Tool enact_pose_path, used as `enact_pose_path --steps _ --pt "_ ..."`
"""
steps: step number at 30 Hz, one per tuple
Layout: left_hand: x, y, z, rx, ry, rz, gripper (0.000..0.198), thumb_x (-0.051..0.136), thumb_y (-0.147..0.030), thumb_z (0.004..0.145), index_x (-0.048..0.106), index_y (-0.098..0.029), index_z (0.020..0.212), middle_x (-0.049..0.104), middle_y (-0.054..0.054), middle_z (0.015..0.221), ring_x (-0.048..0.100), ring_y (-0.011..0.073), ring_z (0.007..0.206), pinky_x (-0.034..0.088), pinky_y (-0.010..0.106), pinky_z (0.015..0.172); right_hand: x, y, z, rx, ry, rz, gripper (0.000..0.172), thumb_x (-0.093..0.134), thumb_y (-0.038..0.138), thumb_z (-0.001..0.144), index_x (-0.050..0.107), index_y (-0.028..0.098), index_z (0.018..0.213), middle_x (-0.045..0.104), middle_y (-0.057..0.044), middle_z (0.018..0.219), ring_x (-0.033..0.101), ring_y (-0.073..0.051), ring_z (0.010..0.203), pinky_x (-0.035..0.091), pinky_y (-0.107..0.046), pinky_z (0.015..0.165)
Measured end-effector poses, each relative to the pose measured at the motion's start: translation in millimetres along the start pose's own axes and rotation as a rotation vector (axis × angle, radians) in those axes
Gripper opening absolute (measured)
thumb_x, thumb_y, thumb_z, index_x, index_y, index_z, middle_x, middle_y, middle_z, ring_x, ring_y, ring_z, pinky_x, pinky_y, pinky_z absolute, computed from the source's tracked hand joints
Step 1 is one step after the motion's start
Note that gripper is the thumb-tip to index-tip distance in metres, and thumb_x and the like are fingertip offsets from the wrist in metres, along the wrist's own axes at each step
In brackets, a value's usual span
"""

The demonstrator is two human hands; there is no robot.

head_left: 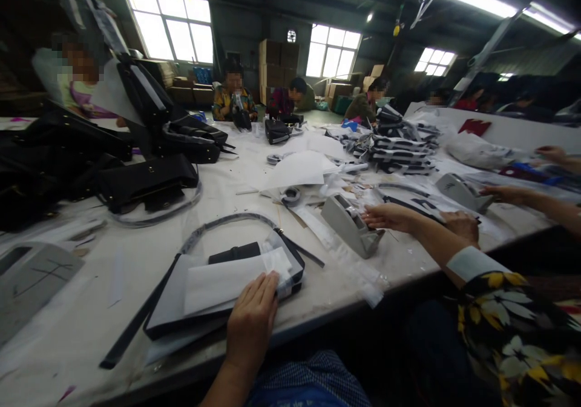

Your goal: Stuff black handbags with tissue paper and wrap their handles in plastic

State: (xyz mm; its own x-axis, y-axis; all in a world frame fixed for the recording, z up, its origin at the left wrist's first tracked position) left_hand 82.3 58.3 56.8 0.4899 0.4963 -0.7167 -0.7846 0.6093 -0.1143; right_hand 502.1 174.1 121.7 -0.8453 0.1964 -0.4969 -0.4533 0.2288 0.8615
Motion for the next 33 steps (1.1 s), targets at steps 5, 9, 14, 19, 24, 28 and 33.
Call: enact_pose_path --steps 5,9,14,19,24,28,33 --pt "1.3 0.4 -2.3 0.012 0.003 -0.004 0.037 0.047 -0.014 0.094 0.061 -0.016 0.128 0.072 0.01 0.119 0.07 0.0256 0.107 0.056 0.038 0.093 -34.0 -0.9 -48.1 0.141 0.029 0.093 0.028 0.061 0.038 0.092 0.074 0.012 0.087 0.075 -0.018 0.1 0.074 -0.02 0.078 0.062 -0.025 0.068" --pt "3.3 1.3 -3.6 0.026 0.029 0.016 0.037 0.048 -0.015 0.095 0.06 -0.015 0.129 0.071 0.011 0.121 0.069 0.0256 0.107 0.055 0.038 0.094 -39.4 -29.0 -87.5 0.208 0.04 0.149 0.031 0.074 0.043 0.081 0.076 0.014 0.092 0.075 -0.018 0.101 0.075 -0.024 0.081 0.064 -0.03 0.07" --pt "-0.5 -0.1 -0.9 0.038 0.0 0.036 0.035 0.045 -0.016 0.097 0.061 -0.014 0.128 0.072 0.011 0.118 0.07 0.0252 0.104 0.056 0.038 0.091 -15.3 -78.3 -98.7 0.137 -0.072 0.068 0.04 0.083 0.051 0.067 0.075 0.015 0.085 0.076 -0.016 0.09 0.074 -0.024 0.074 0.064 -0.033 0.065" --pt "-1.4 -1.0 0.8 0.036 -0.006 0.042 0.034 0.044 -0.016 0.098 0.061 -0.015 0.127 0.072 0.011 0.118 0.07 0.0247 0.104 0.056 0.037 0.091 0.3 -98.2 -92.6 0.008 -0.189 -0.066 0.042 0.073 0.056 0.073 0.072 0.015 0.084 0.076 -0.013 0.079 0.071 -0.023 0.065 0.06 -0.034 0.061" --pt "1.0 0.5 -2.5 0.034 0.02 0.017 0.035 0.046 -0.016 0.097 0.06 -0.014 0.129 0.071 0.011 0.121 0.069 0.0248 0.107 0.054 0.036 0.094 -11.9 -78.2 -112.1 -0.183 -0.236 -0.282 0.021 0.07 0.038 0.078 0.075 0.022 0.091 0.076 -0.006 0.081 0.072 -0.025 0.077 0.057 -0.037 0.079" --pt "1.7 1.1 -3.1 0.015 0.055 0.005 0.035 0.05 -0.015 0.096 0.06 -0.013 0.129 0.07 0.012 0.123 0.068 0.0256 0.109 0.054 0.038 0.095 8.2 -20.0 -139.9 -0.696 -0.13 -0.679 0.02 0.056 0.026 0.091 0.074 0.023 0.098 0.077 -0.006 0.093 0.073 -0.021 0.08 0.056 -0.03 0.074" --pt "1.5 1.4 -2.7 -0.029 0.047 -0.055 0.034 0.049 -0.013 0.096 0.06 -0.012 0.127 0.071 0.01 0.122 0.068 0.0253 0.11 0.054 0.039 0.097 80.6 55.6 -159.3 -1.149 0.097 -0.871 0.024 0.047 0.014 0.097 0.069 0.022 0.103 0.076 -0.004 0.091 0.071 -0.014 0.076 0.051 -0.023 0.068"
Point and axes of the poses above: each hand's wrist, its own z-axis towards the middle knuckle, its own x-axis out of the palm, y = z × x, the point moved 6 cm from there along z, towards the middle knuckle
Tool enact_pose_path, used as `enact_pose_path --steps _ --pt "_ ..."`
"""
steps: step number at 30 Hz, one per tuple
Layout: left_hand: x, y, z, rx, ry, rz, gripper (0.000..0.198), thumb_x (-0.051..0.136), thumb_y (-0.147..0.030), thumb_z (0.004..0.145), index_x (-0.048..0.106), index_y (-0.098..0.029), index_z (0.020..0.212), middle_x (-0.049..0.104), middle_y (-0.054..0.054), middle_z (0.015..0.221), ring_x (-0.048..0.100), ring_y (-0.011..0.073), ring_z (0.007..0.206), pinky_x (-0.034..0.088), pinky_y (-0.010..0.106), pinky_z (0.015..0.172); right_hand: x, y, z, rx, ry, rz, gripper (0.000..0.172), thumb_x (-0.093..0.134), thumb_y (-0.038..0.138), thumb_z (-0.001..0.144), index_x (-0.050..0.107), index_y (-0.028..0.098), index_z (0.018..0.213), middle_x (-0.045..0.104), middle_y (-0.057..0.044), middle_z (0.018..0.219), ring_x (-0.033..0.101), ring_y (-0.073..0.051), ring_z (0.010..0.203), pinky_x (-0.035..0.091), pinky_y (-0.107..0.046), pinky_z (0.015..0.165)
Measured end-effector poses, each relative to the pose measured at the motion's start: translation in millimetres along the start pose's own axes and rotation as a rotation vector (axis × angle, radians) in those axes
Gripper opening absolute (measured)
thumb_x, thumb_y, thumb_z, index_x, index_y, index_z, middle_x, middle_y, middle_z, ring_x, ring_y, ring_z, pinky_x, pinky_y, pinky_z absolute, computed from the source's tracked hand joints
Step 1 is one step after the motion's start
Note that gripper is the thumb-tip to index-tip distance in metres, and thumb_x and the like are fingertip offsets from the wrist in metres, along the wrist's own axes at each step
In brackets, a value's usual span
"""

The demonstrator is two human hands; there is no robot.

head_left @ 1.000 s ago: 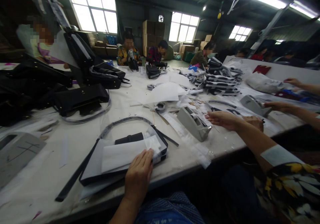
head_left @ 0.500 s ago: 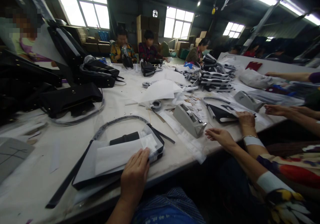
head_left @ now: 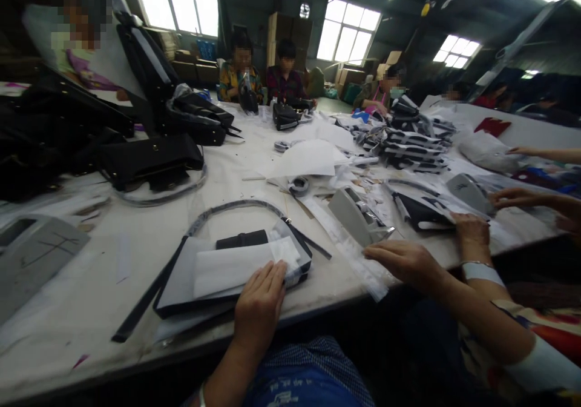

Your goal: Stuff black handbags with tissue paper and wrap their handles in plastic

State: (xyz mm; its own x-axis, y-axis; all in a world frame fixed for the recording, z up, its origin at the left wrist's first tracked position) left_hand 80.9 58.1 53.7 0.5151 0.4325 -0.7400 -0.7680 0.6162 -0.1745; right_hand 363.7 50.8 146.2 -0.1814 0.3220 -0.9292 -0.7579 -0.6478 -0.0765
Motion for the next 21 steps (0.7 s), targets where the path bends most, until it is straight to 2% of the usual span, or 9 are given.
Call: enact_pose_path --steps 4,7,10,15,21 --pt "2.7 0.5 -0.8 -0.029 0.02 -0.039 0.034 0.049 -0.012 0.096 0.06 -0.013 0.127 0.07 0.007 0.123 0.067 0.0246 0.112 0.055 0.04 0.097 21.6 37.6 73.5 -0.185 0.129 0.147 0.019 0.048 0.022 0.099 0.067 0.021 0.098 0.073 -0.004 0.082 0.066 -0.013 0.071 0.045 -0.024 0.065" --pt "4.4 1.1 -1.8 -0.048 0.02 -0.059 0.034 0.05 -0.012 0.095 0.06 -0.014 0.128 0.07 0.006 0.125 0.066 0.0243 0.114 0.055 0.04 0.098 51.2 53.8 122.2 -0.278 0.287 0.216 0.021 0.05 0.031 0.098 0.067 0.021 0.092 0.07 -0.003 0.077 0.064 -0.014 0.069 0.04 -0.025 0.061" --pt "6.2 1.0 -3.6 -0.053 0.005 -0.069 0.034 0.05 -0.011 0.095 0.059 -0.013 0.128 0.069 0.008 0.125 0.065 0.0241 0.116 0.054 0.04 0.1 84.3 62.3 160.6 -0.355 0.483 0.196 0.019 0.055 0.032 0.095 0.067 0.022 0.084 0.071 -0.001 0.079 0.064 -0.014 0.07 0.033 -0.026 0.057" --pt "10.0 1.2 -8.0 -0.068 -0.031 -0.091 0.031 0.05 -0.011 0.096 0.061 -0.013 0.124 0.07 0.008 0.123 0.065 0.0239 0.115 0.053 0.04 0.101 122.6 67.4 192.2 -0.401 0.815 0.111 0.007 0.067 0.031 0.088 0.071 0.025 0.088 0.075 -0.001 0.089 0.067 -0.016 0.078 0.028 -0.026 0.055" --pt "8.1 1.6 -6.8 -0.078 -0.066 -0.079 0.022 0.053 -0.013 0.095 0.067 -0.015 0.113 0.07 0.009 0.121 0.066 0.025 0.112 0.054 0.04 0.099 140.5 72.6 204.9 -0.443 0.937 -0.022 0.011 0.069 0.037 0.087 0.076 0.029 0.09 0.077 -0.002 0.086 0.068 -0.018 0.077 0.024 -0.027 0.053"
Point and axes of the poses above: each hand's wrist, its own z-axis towards the middle knuckle, its own x-axis out of the palm, y = z × x, the point moved 6 cm from there along z, towards the middle knuckle
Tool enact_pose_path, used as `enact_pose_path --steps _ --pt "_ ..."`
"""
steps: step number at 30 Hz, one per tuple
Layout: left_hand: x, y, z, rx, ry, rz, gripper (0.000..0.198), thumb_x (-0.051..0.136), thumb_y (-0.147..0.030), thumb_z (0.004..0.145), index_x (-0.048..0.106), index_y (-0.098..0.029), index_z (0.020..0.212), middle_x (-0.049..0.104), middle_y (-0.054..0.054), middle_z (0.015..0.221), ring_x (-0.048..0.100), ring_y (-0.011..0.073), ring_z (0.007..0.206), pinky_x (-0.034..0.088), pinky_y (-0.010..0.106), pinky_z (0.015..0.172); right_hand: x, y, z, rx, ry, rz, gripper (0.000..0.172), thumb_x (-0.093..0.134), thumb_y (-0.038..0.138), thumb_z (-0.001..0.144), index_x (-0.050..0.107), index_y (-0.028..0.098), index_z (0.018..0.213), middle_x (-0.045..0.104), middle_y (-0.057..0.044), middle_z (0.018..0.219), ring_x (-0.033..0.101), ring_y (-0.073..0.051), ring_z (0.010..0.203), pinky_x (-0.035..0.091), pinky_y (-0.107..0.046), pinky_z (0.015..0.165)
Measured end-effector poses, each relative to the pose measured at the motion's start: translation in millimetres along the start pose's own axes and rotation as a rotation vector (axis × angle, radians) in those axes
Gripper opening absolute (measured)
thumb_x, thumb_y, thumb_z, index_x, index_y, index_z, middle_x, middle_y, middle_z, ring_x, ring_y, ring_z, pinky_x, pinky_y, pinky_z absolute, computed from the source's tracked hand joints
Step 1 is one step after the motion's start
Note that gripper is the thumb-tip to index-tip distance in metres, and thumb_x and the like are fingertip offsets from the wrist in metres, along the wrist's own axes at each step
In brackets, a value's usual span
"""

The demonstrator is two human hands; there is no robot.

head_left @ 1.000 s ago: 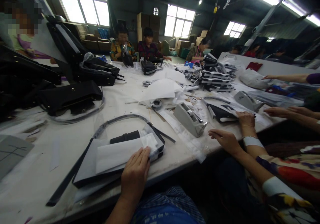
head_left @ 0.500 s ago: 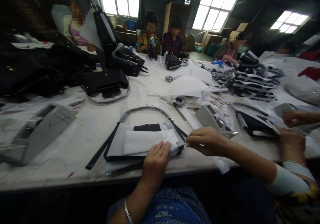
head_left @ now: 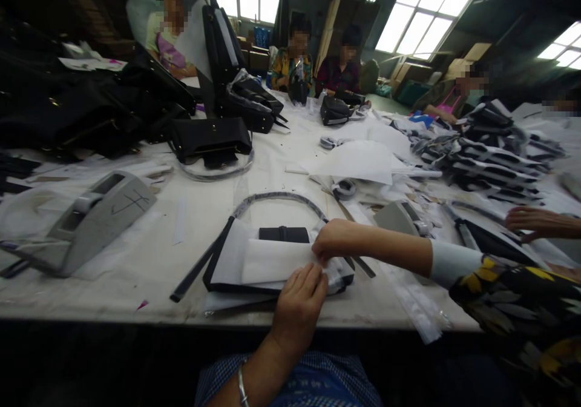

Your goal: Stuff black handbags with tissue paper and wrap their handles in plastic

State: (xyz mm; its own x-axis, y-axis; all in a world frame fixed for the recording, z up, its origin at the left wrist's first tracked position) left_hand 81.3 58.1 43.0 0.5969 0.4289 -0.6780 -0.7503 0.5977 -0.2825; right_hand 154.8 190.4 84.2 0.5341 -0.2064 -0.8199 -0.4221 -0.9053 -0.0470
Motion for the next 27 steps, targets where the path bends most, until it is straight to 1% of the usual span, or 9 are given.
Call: enact_pose_path --steps 4,8,10,13,16,18,20,25,27 --pt "-1.3 -0.9 2.4 0.023 0.011 -0.021 0.024 0.047 -0.016 0.099 0.067 -0.016 0.113 0.07 0.005 0.124 0.064 0.0251 0.114 0.055 0.039 0.096 -3.7 1.7 7.0 -0.017 0.035 -0.028 0.012 0.071 0.038 0.084 0.077 0.028 0.087 0.077 -0.003 0.084 0.067 -0.018 0.073 0.023 -0.027 0.051" --pt "-2.1 -0.3 2.6 0.008 0.004 -0.038 0.025 0.045 -0.017 0.1 0.067 -0.018 0.112 0.071 0.003 0.121 0.065 0.0244 0.113 0.055 0.039 0.095 -13.4 3.3 6.8 -0.031 0.045 -0.054 0.017 0.066 0.043 0.088 0.076 0.029 0.087 0.077 -0.002 0.084 0.067 -0.017 0.074 0.023 -0.027 0.052" --pt "-2.5 -0.7 2.2 0.003 -0.012 -0.044 0.026 0.044 -0.016 0.1 0.067 -0.018 0.111 0.072 0.002 0.12 0.066 0.0244 0.113 0.055 0.039 0.095 -19.1 -2.8 8.8 0.011 0.031 -0.061 0.022 0.066 0.047 0.087 0.075 0.027 0.091 0.077 -0.004 0.084 0.067 -0.018 0.075 0.023 -0.027 0.053" --pt "-3.1 -1.1 2.4 -0.007 -0.04 -0.055 0.026 0.043 -0.016 0.1 0.068 -0.017 0.108 0.073 0.002 0.118 0.066 0.0239 0.111 0.055 0.038 0.095 -22.6 -20.1 18.2 0.081 0.011 -0.041 0.033 0.069 0.055 0.082 0.074 0.023 0.092 0.076 -0.005 0.083 0.067 -0.019 0.074 0.024 -0.026 0.053" --pt "-2.4 -0.5 3.4 -0.022 -0.037 -0.061 0.025 0.044 -0.017 0.1 0.068 -0.017 0.107 0.073 0.003 0.116 0.066 0.0236 0.112 0.055 0.038 0.094 -19.5 -34.6 31.7 0.03 -0.038 0.005 0.04 0.072 0.063 0.074 0.072 0.024 0.084 0.075 -0.003 0.079 0.066 -0.019 0.072 0.025 -0.026 0.054" --pt "-1.5 -0.2 3.4 -0.026 -0.031 -0.059 0.025 0.043 -0.017 0.1 0.068 -0.017 0.106 0.073 0.003 0.116 0.066 0.0236 0.112 0.056 0.038 0.094 -14.7 -44.1 39.2 0.002 -0.078 0.068 0.043 0.074 0.065 0.07 0.07 0.025 0.083 0.073 -0.001 0.076 0.065 -0.018 0.07 0.026 -0.026 0.055" --pt "-0.3 0.0 2.5 -0.026 -0.029 -0.05 0.025 0.043 -0.017 0.1 0.068 -0.017 0.106 0.073 0.003 0.117 0.066 0.0236 0.112 0.056 0.039 0.094 -7.9 -54.6 45.0 0.009 -0.102 0.165 0.045 0.076 0.065 0.067 0.069 0.024 0.084 0.073 0.0 0.076 0.063 -0.017 0.067 0.028 -0.025 0.056" --pt "3.1 0.7 -0.8 -0.021 -0.061 -0.04 0.025 0.046 -0.014 0.098 0.068 -0.018 0.109 0.073 0.003 0.118 0.067 0.0228 0.112 0.056 0.037 0.096 7.0 -80.5 56.3 0.064 -0.15 0.502 0.053 0.088 0.054 0.052 0.07 0.023 0.091 0.072 0.003 0.078 0.063 -0.014 0.065 0.037 -0.022 0.058" --pt "3.6 1.2 -1.4 -0.02 -0.078 -0.045 0.024 0.048 -0.013 0.097 0.068 -0.019 0.109 0.073 0.002 0.118 0.067 0.022 0.112 0.055 0.037 0.097 6.7 -90.2 54.7 0.103 -0.215 0.545 0.046 0.087 0.048 0.057 0.071 0.021 0.092 0.074 0.001 0.08 0.065 -0.015 0.068 0.042 -0.022 0.061"
Point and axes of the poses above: each hand's wrist, its own z-axis towards the middle knuckle, its own x-axis out of the palm, y = z × x, the point moved 6 cm from there along z, towards the middle knuckle
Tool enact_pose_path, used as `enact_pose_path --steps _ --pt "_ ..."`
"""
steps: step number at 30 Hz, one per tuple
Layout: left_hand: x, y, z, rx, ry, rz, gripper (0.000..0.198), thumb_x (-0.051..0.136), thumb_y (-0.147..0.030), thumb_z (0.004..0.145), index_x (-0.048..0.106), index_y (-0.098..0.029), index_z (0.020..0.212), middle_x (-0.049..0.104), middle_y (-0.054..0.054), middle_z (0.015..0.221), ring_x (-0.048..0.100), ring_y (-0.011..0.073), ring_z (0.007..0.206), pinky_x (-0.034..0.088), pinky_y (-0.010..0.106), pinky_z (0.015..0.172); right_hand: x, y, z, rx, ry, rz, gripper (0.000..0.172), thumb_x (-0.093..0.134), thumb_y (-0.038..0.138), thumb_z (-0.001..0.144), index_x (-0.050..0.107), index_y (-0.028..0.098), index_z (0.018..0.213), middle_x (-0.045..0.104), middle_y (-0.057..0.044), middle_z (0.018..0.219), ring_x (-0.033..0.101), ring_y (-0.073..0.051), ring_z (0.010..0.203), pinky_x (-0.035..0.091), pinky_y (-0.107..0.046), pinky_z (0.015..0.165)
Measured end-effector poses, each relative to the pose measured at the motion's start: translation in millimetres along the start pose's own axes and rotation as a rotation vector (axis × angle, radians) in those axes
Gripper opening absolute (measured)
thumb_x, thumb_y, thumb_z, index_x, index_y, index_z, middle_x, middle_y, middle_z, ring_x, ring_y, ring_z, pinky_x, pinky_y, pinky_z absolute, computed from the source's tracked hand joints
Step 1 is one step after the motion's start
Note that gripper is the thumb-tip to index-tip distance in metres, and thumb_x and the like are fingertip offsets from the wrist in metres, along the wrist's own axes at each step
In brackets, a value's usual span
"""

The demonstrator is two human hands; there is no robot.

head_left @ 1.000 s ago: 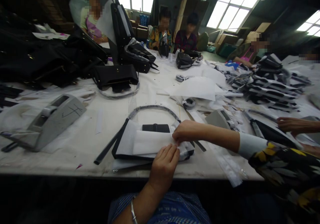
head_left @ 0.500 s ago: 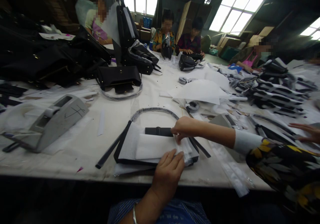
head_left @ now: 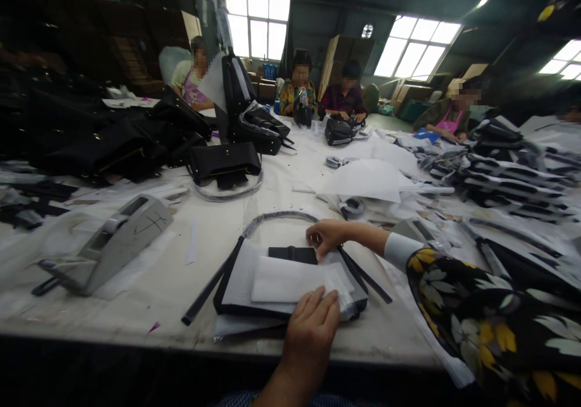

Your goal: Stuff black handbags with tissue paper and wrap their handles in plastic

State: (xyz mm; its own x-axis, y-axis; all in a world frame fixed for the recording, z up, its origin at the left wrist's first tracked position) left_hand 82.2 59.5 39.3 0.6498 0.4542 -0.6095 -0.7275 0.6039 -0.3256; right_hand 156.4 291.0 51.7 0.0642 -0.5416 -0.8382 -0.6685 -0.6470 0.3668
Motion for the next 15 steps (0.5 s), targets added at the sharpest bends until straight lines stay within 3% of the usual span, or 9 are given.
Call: enact_pose_path --steps 3,5,7,11,15 --pt "-0.1 0.2 -0.2 -0.002 -0.02 -0.006 0.023 0.051 -0.013 0.096 0.068 -0.02 0.109 0.073 0.001 0.117 0.067 0.0214 0.113 0.055 0.036 0.097 -13.8 -4.0 -15.6 0.073 -0.215 0.002 0.03 0.071 0.039 0.08 0.072 0.016 0.099 0.076 -0.008 0.09 0.068 -0.021 0.08 0.047 -0.028 0.073" --pt "-0.1 0.0 -0.4 -0.007 -0.023 -0.003 0.023 0.051 -0.011 0.095 0.068 -0.02 0.108 0.073 0.001 0.117 0.067 0.0217 0.112 0.055 0.037 0.097 -15.6 2.6 -35.2 0.099 -0.336 0.01 0.032 0.057 0.036 0.091 0.07 0.014 0.11 0.075 -0.012 0.1 0.069 -0.023 0.089 0.048 -0.032 0.081" --pt "0.1 -0.5 -0.8 -0.007 -0.018 0.001 0.025 0.05 -0.009 0.095 0.068 -0.02 0.108 0.073 0.001 0.117 0.068 0.022 0.111 0.056 0.037 0.097 -6.4 15.2 -53.5 0.073 -0.364 0.03 0.042 0.058 0.041 0.091 0.065 0.016 0.124 0.073 -0.012 0.111 0.068 -0.023 0.099 0.048 -0.033 0.089" --pt "0.2 -1.3 -2.1 0.012 -0.008 0.014 0.025 0.051 -0.008 0.094 0.067 -0.019 0.109 0.073 0.003 0.118 0.067 0.0231 0.111 0.056 0.038 0.096 23.1 27.6 -63.5 0.05 -0.197 0.083 0.09 0.08 0.053 0.068 0.05 0.018 0.144 0.068 -0.014 0.126 0.061 -0.031 0.116 0.044 -0.038 0.1" --pt "2.3 -0.1 -3.4 0.015 0.017 0.037 0.025 0.054 -0.009 0.092 0.067 -0.02 0.111 0.073 0.004 0.118 0.067 0.023 0.113 0.057 0.038 0.096 33.8 11.2 -40.1 0.152 0.031 0.208 0.096 0.086 0.055 0.057 0.054 0.021 0.141 0.066 -0.012 0.126 0.064 -0.029 0.109 0.048 -0.034 0.093"
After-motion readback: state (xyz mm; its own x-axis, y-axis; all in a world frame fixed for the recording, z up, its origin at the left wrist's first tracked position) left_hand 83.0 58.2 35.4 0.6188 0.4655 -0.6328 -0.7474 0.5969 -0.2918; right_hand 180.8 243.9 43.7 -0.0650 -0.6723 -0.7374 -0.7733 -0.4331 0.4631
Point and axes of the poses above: each hand's wrist, its own z-axis towards the middle knuckle, its own x-axis out of the palm, y = z × x, the point moved 6 cm from there along z, towards the middle knuckle
